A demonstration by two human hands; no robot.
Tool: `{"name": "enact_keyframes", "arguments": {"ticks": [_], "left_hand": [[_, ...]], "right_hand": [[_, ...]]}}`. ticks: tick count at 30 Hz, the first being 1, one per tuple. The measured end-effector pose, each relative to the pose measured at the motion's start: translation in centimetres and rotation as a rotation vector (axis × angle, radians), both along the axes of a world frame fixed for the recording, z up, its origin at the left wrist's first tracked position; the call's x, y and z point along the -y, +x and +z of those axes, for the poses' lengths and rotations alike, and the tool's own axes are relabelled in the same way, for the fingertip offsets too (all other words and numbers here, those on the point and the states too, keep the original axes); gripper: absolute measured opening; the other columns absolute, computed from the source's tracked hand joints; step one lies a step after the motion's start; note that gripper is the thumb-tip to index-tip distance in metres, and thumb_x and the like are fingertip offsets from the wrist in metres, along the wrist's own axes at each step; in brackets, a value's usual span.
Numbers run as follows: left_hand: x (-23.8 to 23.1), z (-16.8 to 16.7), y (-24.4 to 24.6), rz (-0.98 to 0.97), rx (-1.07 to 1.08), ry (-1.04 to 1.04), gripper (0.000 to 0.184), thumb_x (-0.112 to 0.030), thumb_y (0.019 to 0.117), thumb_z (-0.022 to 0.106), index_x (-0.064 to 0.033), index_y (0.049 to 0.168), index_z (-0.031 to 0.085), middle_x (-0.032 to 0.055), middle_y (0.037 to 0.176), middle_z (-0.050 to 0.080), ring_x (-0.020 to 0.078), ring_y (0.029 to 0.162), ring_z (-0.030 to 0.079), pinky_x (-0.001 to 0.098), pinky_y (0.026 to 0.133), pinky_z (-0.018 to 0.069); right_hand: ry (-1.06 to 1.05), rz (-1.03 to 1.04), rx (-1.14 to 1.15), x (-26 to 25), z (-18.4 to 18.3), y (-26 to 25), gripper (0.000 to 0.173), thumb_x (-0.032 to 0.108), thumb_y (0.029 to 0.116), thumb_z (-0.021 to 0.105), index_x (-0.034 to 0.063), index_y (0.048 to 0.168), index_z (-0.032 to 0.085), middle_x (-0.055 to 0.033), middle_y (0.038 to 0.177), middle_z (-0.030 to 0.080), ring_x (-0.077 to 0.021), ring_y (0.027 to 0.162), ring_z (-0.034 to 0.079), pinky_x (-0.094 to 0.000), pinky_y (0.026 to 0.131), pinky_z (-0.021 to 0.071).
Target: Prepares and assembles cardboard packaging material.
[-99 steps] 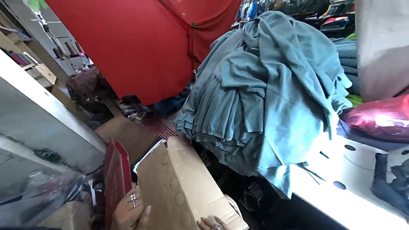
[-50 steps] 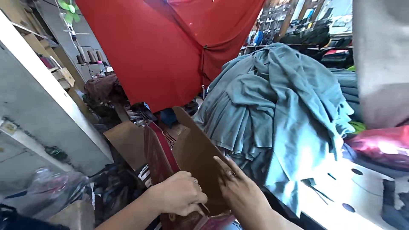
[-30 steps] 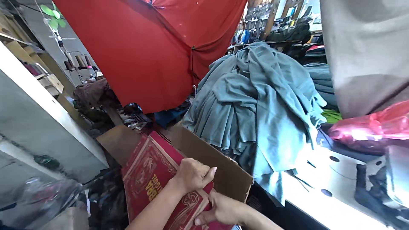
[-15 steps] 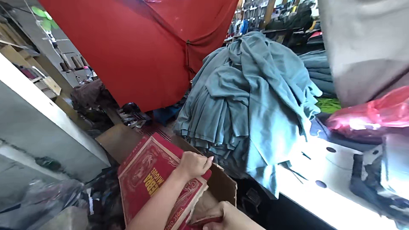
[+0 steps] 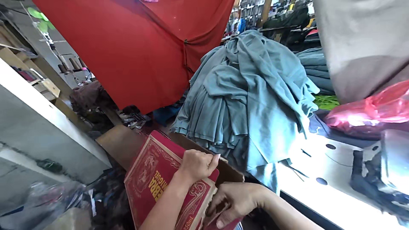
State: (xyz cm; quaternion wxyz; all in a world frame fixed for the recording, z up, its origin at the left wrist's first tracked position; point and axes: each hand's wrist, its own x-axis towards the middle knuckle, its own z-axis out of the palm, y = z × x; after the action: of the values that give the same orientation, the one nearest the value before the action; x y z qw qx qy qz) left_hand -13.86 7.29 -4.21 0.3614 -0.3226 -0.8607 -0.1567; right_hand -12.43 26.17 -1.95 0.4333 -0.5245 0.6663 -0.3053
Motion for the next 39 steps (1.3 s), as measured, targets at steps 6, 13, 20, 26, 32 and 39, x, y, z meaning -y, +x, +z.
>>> {"name": "enact_keyframes", "arguments": {"ticks": [6, 13, 20, 26, 32, 39], "left_hand": [[3.8, 0.5, -0.5, 0.123, -0.06, 0.0, 0.05, -0.03, 0.0993, 0.051, -0.0094, 0.054, 0.06, 0.0023, 0.047, 0.054, 0.016, 0.044, 0.058, 0.0353, 0.041, 0.0452], [5.0, 7.6, 3.3, 0.555, 0.544, 0.112, 0.046, -0.019, 0.11, 0.043, 0.0119, 0.096, 0.073, 0.026, 0.088, 0.073, 0.0404, 0.091, 0.072, 0.054, 0.088, 0.0525], [9.1, 4.5, 3.4, 0.037, -0.198, 0.053, 0.055, -0.03, 0.1059, 0.041, -0.0103, 0.055, 0.051, 0.0021, 0.048, 0.049, 0.0137, 0.045, 0.05, 0.0311, 0.046, 0.0414], [12.1, 4.0, 7.3, -0.011, -0.193, 0.134, 0.055, -0.033, 0.1107, 0.037, -0.0102, 0.063, 0.049, 0.0036, 0.053, 0.047, 0.0141, 0.052, 0.051, 0.028, 0.056, 0.0448], [18.1, 2.0, 10.8, 0.122, -0.158, 0.232, 0.056, -0.04, 0.1126, 0.033, -0.0091, 0.069, 0.049, 0.0045, 0.058, 0.047, 0.012, 0.059, 0.055, 0.0257, 0.063, 0.0499], [19.0, 6.1, 14.8, 0.421, 0.945, -0.024, 0.059, -0.053, 0.1003, 0.057, 0.0024, 0.09, 0.072, 0.0179, 0.083, 0.07, 0.0297, 0.08, 0.068, 0.0498, 0.077, 0.0557]], "right_hand": [[0.12, -0.076, -0.185, 2.7, 1.0, 1.7, 0.033, 0.022, 0.0983, 0.07, 0.0038, 0.125, 0.071, -0.0196, 0.117, 0.071, -0.0347, 0.109, 0.068, -0.057, 0.098, 0.0502], [-0.072, -0.452, -0.595, 3.9, 1.2, 9.7, 0.02, 0.009, 0.098, 0.058, 0.0018, 0.104, 0.075, -0.024, 0.085, 0.072, -0.047, 0.079, 0.071, -0.0659, 0.066, 0.0528], [-0.681, -0.59, -0.376, 2.6, 0.7, 5.9, 0.031, 0.034, 0.1033, 0.06, 0.0073, 0.105, 0.076, -0.0032, 0.095, 0.075, -0.0087, 0.087, 0.071, -0.0305, 0.079, 0.0606], [-0.316, -1.264, -0.624, 3.3, -1.5, 1.8, 0.065, 0.043, 0.0786, 0.085, -0.0041, 0.116, 0.062, -0.0222, 0.105, 0.066, -0.0379, 0.088, 0.068, -0.0563, 0.074, 0.0568], [-0.467, -1.705, -0.351, 5.3, -4.6, -1.6, 0.062, 0.013, 0.0743, 0.088, -0.0109, 0.119, 0.052, -0.0254, 0.103, 0.06, -0.0368, 0.086, 0.063, -0.0555, 0.076, 0.0533], [-0.474, -1.509, 0.51, 11.2, -4.2, 1.0, 0.038, 0.017, 0.0988, 0.068, -0.0078, 0.125, 0.056, -0.0183, 0.103, 0.072, -0.0228, 0.088, 0.074, -0.0398, 0.08, 0.063]]}}
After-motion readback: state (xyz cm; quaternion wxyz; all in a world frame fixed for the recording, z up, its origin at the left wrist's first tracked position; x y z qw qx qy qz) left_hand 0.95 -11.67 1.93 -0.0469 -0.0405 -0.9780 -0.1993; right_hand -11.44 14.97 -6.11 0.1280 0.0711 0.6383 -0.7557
